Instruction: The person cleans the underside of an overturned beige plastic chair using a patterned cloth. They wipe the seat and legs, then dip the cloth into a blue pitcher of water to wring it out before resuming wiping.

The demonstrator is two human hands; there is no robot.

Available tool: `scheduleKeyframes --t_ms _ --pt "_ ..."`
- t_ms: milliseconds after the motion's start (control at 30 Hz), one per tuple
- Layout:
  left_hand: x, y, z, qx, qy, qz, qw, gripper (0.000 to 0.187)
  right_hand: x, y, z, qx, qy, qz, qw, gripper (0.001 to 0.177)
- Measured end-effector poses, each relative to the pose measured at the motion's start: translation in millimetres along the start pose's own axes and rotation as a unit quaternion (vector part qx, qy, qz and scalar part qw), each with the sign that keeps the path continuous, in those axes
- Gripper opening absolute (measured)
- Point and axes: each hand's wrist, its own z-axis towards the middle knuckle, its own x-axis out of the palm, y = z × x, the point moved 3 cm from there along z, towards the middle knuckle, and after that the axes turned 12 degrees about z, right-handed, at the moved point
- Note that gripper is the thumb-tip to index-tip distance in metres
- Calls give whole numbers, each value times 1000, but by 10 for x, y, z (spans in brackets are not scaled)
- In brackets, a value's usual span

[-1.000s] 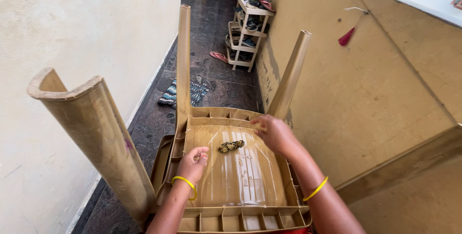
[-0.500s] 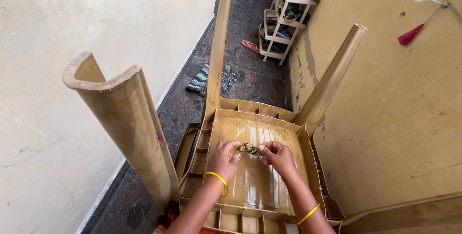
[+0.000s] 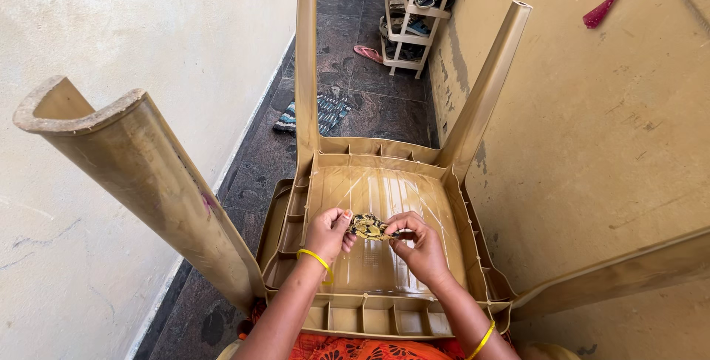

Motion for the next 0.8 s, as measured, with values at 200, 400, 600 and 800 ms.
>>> scheduleKeyframes --t_ms 200,400,600,800 --pt "-102 112 -60 -170 26 -145 974 20 205 641 -106 -116 16 -242 963 27" --pt "-104 -24 -97 -158 81 -94 980 22 338 797 -131 -130 -9 -243 961 40" --pt "-10 -119 -159 -105 111 -39 988 39 134 38 22 121 -108 68 984 21" --pt "134 -36 -64 50 116 74 989 29 -105 -200 26 161 -121 222 954 18"
